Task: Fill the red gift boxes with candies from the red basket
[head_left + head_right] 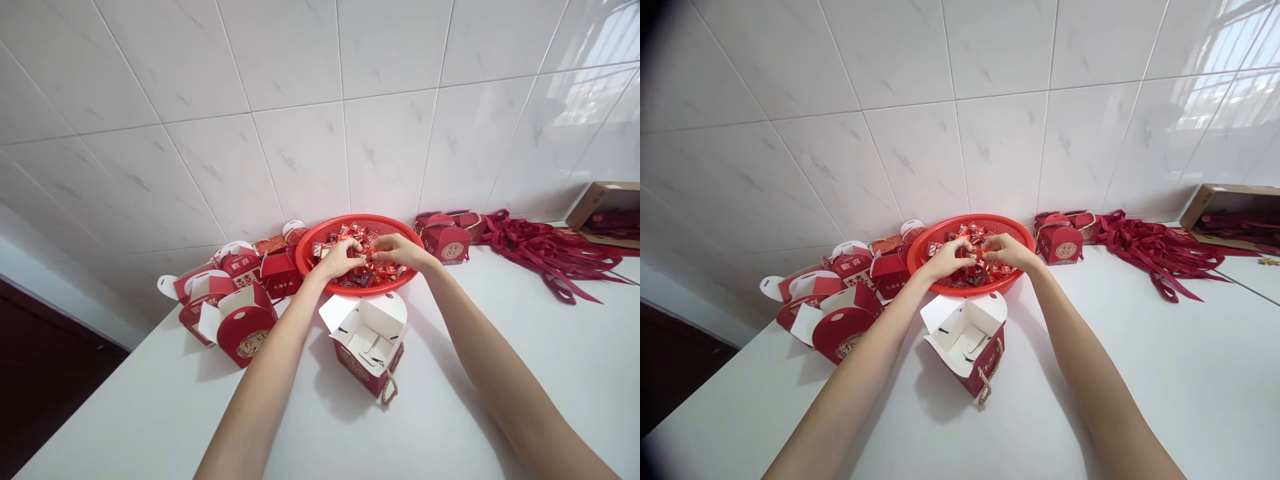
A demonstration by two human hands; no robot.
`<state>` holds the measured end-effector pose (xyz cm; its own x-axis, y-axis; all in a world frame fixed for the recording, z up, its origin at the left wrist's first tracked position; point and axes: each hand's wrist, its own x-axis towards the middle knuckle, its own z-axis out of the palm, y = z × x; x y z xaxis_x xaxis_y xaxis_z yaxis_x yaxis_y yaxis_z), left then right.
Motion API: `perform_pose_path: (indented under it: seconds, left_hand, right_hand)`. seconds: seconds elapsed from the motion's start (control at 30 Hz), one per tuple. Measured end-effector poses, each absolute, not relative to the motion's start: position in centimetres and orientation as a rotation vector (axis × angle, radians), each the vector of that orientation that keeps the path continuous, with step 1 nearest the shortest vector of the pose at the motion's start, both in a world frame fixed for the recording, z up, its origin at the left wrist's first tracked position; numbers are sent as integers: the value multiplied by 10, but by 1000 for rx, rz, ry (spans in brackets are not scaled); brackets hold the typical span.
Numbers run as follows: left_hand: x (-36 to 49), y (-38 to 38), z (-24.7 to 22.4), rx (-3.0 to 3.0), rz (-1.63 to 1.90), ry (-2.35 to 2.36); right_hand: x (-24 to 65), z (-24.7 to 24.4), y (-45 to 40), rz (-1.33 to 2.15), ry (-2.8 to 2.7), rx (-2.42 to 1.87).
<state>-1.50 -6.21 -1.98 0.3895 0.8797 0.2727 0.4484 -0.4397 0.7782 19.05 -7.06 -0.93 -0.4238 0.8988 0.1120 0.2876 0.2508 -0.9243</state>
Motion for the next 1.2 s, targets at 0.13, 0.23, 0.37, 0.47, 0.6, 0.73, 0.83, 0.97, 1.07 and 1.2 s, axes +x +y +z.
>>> perform_pose_path:
  seconds: [0.13, 0.23, 0.37, 0.47, 0.6, 0.73, 0.83, 0.97, 1.07, 1.2]
  left_hand:
    - [-16, -62, -19, 2015, 914, 1145]
    - [-17, -60, -20, 2084, 884, 1168]
    - [-17, -60, -21, 2100, 890, 1109]
    - [-17, -60, -20, 2105, 877, 1059]
    - [-17, -60, -19, 2127, 879, 1039]
    - [-17, -60, -19, 2087, 881, 1010]
    - [-16, -60, -19, 2031, 887, 1007]
    - [-16, -56, -24, 1942, 859, 1162]
    - [-16, -54, -26, 1943, 714, 1311]
    - [-15, -59, -26, 2038, 443, 1407]
  right_hand:
    - [192, -11, -69, 1164, -1843, -1048]
    - [193, -12, -69, 1152, -1838, -1039]
    - [193, -10, -70, 1155, -1864, -1032]
    - [192, -9, -72, 1109, -1933, -1038]
    - [191, -6, -73, 1108, -1975, -1011]
    - [190, -5, -74, 1135, -1960, -978]
    - [190, -6, -73, 1147, -1964, -954]
    - [190, -9, -71, 1134, -1885, -1011]
    - [189, -12, -69, 1187, -1795, -1025]
    - [189, -14, -67, 1214, -1758, -1024]
